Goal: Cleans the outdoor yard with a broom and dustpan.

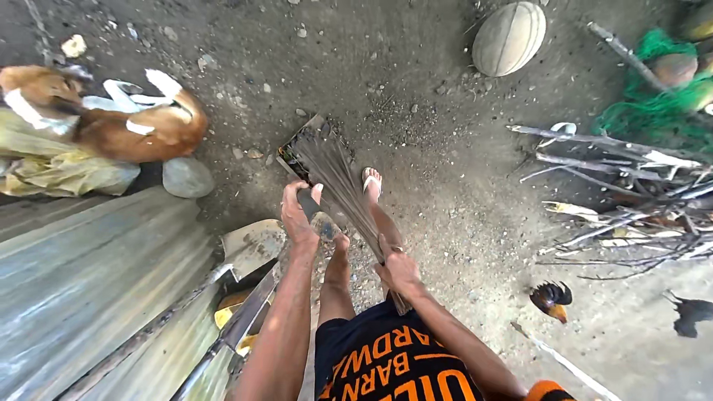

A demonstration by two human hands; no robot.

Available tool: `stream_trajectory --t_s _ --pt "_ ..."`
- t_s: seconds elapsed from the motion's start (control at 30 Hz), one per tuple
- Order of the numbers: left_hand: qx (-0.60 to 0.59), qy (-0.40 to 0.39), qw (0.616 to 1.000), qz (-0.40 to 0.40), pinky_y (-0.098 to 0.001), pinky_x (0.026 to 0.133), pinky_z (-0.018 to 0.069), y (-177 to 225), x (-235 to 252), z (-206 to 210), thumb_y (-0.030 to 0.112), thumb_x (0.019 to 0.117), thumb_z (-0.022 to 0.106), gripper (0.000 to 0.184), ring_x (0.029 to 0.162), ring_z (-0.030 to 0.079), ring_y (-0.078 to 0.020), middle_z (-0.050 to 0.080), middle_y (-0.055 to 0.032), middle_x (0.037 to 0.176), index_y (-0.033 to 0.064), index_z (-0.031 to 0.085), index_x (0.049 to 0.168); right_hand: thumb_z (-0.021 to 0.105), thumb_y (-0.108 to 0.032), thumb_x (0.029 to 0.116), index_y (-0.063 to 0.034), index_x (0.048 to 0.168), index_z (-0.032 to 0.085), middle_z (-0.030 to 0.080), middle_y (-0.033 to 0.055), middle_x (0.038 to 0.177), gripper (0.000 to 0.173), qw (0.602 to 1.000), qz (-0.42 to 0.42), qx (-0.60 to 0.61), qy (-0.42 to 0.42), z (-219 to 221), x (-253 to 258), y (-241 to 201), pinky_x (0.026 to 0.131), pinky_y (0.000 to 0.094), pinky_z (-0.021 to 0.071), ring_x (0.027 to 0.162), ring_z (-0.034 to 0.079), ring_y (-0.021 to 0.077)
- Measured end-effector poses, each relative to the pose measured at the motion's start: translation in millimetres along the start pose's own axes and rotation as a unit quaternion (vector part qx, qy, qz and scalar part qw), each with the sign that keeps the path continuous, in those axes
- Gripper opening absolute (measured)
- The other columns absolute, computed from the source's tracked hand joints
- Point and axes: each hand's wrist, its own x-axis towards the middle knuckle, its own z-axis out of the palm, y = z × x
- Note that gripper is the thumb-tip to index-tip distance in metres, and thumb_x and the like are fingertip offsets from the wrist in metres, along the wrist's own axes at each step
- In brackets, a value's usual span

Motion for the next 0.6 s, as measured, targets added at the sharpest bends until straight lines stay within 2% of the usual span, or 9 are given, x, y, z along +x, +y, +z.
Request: stream_trajectory --t_s 0.07,0.2,0.27,0.33,0.4,0.47,0.5,0.53,0.6 --pt "-0.004 -0.013 1.000 0.006 -0.0455 0.101 0.0524 -0.9 -2.4 -4.0 0.034 0.0996 0.068 0.036 0.114 0.064 -0.0252 0.065 -0.0150 0.122 0.0031 0.063 0.118 0.061 -0.040 0.0956 -0.0337 0.167 0.015 0.067 0.0191 0.130 0.085 1.000 0.018 0.009 0.024 -18.8 9.4 -0.3 0.086 0.0605 0.0568 0.107 0.070 0.0401" --pt "0.065 -0.029 0.997 -0.002 -0.0565 0.093 0.0535 15.3 7.4 -1.8 0.037 0.0979 0.069 0.040 0.107 0.067 -0.0367 0.067 -0.0212 0.116 0.0015 0.065 0.117 0.063 -0.034 0.0962 -0.0245 0.166 0.021 0.068 0.0182 0.128 0.082 0.996 0.010 0.032 0.082 -42.2 90.9 -27.1 0.088 0.0587 0.0565 0.110 0.070 0.0383" --pt "0.108 -0.040 0.993 -0.011 -0.0587 0.091 0.0543 28.4 22.4 -2.1 0.038 0.0955 0.072 0.041 0.105 0.068 -0.0379 0.069 -0.0205 0.114 0.0039 0.066 0.118 0.064 -0.029 0.0946 -0.0173 0.161 0.030 0.065 0.0209 0.131 0.076 0.998 -0.010 0.004 0.056 -34.3 116.1 -46.2 0.089 0.0613 0.0557 0.115 0.068 0.0406" --pt "0.137 -0.069 0.988 -0.034 -0.0609 0.095 0.0518 45.3 40.6 -7.8 0.039 0.0953 0.073 0.047 0.110 0.067 -0.0405 0.069 -0.0229 0.116 0.0031 0.064 0.125 0.062 -0.030 0.0960 -0.0099 0.158 0.037 0.062 0.0239 0.136 0.069 0.999 -0.036 -0.032 0.003 -16.9 104.1 -58.3 0.092 0.0636 0.0541 0.119 0.065 0.0432" --pt "0.147 -0.074 0.986 -0.040 -0.0621 0.094 0.0511 56.1 55.8 -14.4 0.043 0.0947 0.072 0.051 0.107 0.068 -0.0407 0.069 -0.0238 0.112 0.0018 0.064 0.123 0.059 -0.038 0.0984 -0.0119 0.158 0.038 0.063 0.0223 0.136 0.069 0.998 -0.047 -0.028 -0.033 1.6 76.9 -57.8 0.093 0.0626 0.0535 0.120 0.064 0.0417" --pt "0.142 -0.068 0.987 -0.038 -0.0614 0.095 0.0514 51.0 61.2 -23.4 0.048 0.0951 0.070 0.055 0.106 0.068 -0.0392 0.070 -0.0226 0.111 0.0016 0.063 0.123 0.057 -0.039 0.0987 -0.0239 0.165 0.025 0.065 0.0188 0.134 0.075 0.999 -0.039 -0.012 -0.033 17.4 52.1 -46.3 0.091 0.0600 0.0558 0.116 0.067 0.0392" --pt "0.138 -0.061 0.988 -0.035 -0.0615 0.096 0.0512 44.5 59.6 -29.1 0.048 0.0956 0.069 0.055 0.108 0.068 -0.0392 0.070 -0.0227 0.113 0.0018 0.063 0.125 0.058 -0.040 0.0976 -0.0276 0.166 0.024 0.067 0.0178 0.131 0.077 0.999 -0.035 -0.003 -0.024 21.6 40.8 -37.3 0.089 0.0600 0.0565 0.114 0.068 0.0386" --pt "0.130 -0.054 0.990 -0.027 -0.0606 0.098 0.0512 34.8 53.7 -35.7 0.047 0.0964 0.069 0.054 0.110 0.068 -0.0383 0.070 -0.0221 0.115 0.0021 0.063 0.126 0.061 -0.041 0.0954 -0.0290 0.165 0.026 0.069 0.0174 0.127 0.079 0.999 -0.031 0.008 -0.017 24.1 28.8 -25.6 0.088 0.0609 0.0566 0.111 0.069 0.0387" --pt "0.085 -0.039 0.996 0.009 -0.0558 0.095 0.0533 14.0 34.1 -52.3 0.038 0.0987 0.068 0.042 0.105 0.068 -0.0339 0.069 -0.0201 0.111 0.0018 0.063 0.119 0.067 -0.043 0.0900 -0.0296 0.164 0.029 0.070 0.0176 0.126 0.084 0.999 -0.026 0.045 -0.006 25.2 12.1 1.8 0.089 0.0623 0.0556 0.110 0.069 0.0386"
